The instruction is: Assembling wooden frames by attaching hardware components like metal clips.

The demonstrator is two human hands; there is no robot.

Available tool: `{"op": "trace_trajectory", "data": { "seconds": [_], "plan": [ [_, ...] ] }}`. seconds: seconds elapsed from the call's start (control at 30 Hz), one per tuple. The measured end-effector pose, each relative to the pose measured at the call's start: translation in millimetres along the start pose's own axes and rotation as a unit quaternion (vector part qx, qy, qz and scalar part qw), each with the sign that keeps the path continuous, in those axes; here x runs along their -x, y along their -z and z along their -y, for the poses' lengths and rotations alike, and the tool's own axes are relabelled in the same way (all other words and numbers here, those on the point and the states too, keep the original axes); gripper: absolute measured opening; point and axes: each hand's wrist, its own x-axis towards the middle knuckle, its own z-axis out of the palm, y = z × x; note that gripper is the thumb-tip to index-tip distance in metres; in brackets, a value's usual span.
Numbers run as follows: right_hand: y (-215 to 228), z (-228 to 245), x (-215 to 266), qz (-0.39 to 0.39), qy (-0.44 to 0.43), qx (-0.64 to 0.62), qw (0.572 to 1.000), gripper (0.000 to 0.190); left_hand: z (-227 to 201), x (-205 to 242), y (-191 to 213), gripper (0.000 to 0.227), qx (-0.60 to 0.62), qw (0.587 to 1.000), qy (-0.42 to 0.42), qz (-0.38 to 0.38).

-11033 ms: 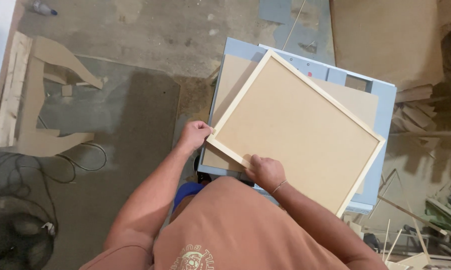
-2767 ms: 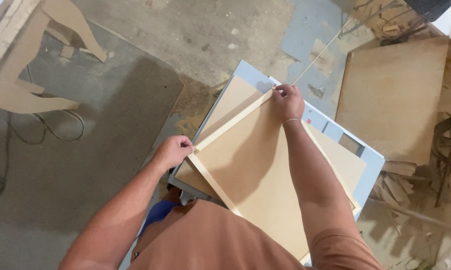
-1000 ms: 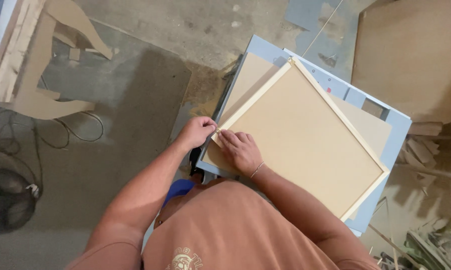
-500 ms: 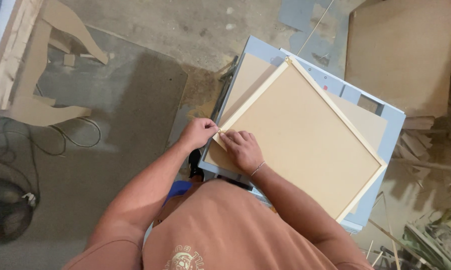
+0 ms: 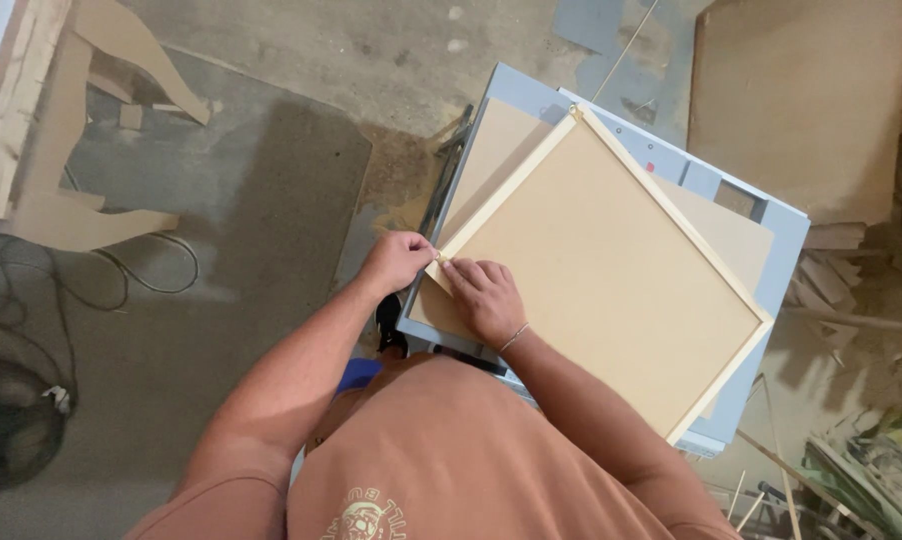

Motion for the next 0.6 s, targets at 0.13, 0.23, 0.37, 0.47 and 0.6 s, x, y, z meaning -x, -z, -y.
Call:
{"op": "trace_trajectory", "data": {
  "seconds": [0.13,0.23,0.37,0.47,0.6],
  "plan": [
    [1.2,1.1,-1.8,-0.022,0.002,-0.015,1.000,0.030,-2.1,3.1,1.2,0.019,0.001,1.000,0.002,-0.003],
    [-1.7,-0.3,1.4,-0.024,0.003,-0.011,1.000,0.028,-8.8,8.3,3.5,0.019,0.006,1.000,0.000,-0.006],
    [-1.2,1.0,0.5,-0.021,0.002,-0.002,1.000,0.026,-7.2,7.7,3.6,0.019,-0.005,1.000,0.012,-0.004],
    [-0.5,0.9,0.8,-0.015,0.001,-0.006,1.000,0.025,-2.7,3.9,0.7,0.020,-0.001,1.000,0.010,-0.007],
    [-2.2,0.3,2.4,-0.018,-0.005,-0.010,1.000,0.031,-5.9,7.9,2.1,0.019,-0.008,1.000,0.016,-0.011]
  ]
}}
